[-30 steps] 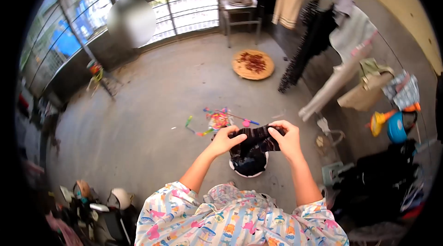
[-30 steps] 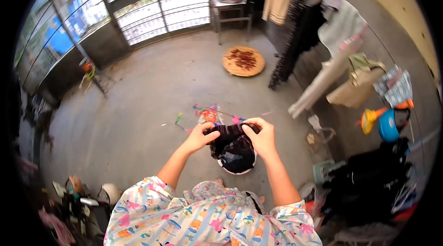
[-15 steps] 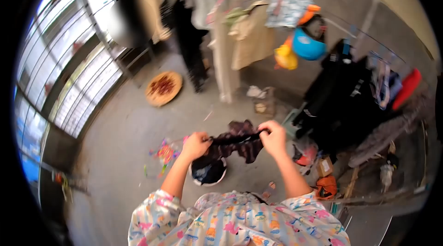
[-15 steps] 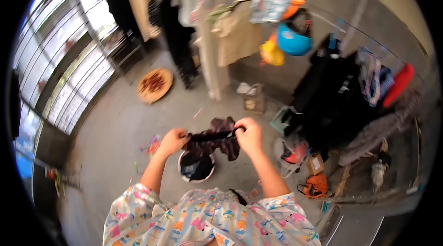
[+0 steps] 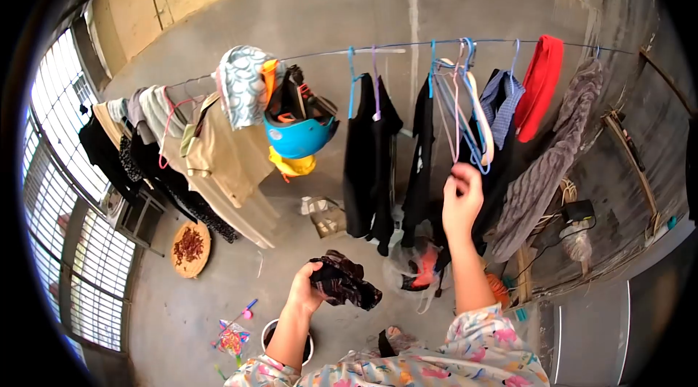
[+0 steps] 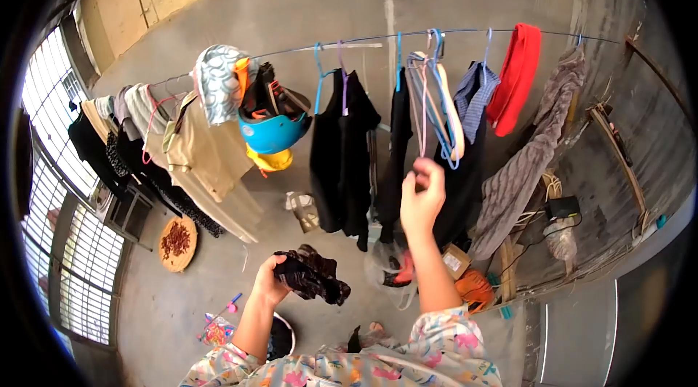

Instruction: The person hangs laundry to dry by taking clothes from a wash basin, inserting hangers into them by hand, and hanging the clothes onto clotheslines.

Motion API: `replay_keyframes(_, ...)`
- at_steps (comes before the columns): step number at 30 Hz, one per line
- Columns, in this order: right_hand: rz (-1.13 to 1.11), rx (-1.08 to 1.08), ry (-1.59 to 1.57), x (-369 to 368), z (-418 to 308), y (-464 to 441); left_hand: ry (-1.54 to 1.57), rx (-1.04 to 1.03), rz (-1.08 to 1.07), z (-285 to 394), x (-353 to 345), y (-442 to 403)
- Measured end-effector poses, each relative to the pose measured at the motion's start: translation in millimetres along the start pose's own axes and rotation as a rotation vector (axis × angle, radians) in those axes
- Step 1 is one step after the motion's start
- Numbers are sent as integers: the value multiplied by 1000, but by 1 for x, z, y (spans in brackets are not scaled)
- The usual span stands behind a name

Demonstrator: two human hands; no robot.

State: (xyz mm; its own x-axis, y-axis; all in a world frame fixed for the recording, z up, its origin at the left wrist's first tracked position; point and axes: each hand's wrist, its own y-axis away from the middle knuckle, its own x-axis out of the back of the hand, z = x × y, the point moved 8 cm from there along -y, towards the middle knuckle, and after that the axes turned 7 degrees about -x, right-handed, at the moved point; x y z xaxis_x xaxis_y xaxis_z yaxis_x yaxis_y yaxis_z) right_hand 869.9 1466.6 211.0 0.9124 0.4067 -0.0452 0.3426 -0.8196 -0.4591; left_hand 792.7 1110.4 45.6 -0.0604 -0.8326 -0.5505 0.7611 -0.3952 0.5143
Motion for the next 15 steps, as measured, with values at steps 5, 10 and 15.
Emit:
replay_keyframes(5,-93,-73,263,-38,71,-112,-43,-108,-52,-11,-47,-22)
replay_keyframes(10,-161,-75,66,-41,60,-131,-16,-102,-110,-6,-80,-22)
replay_keyframes(15,-376,-202,-339,-21,22,-105,-116,-179,-203,1,-99,-14)
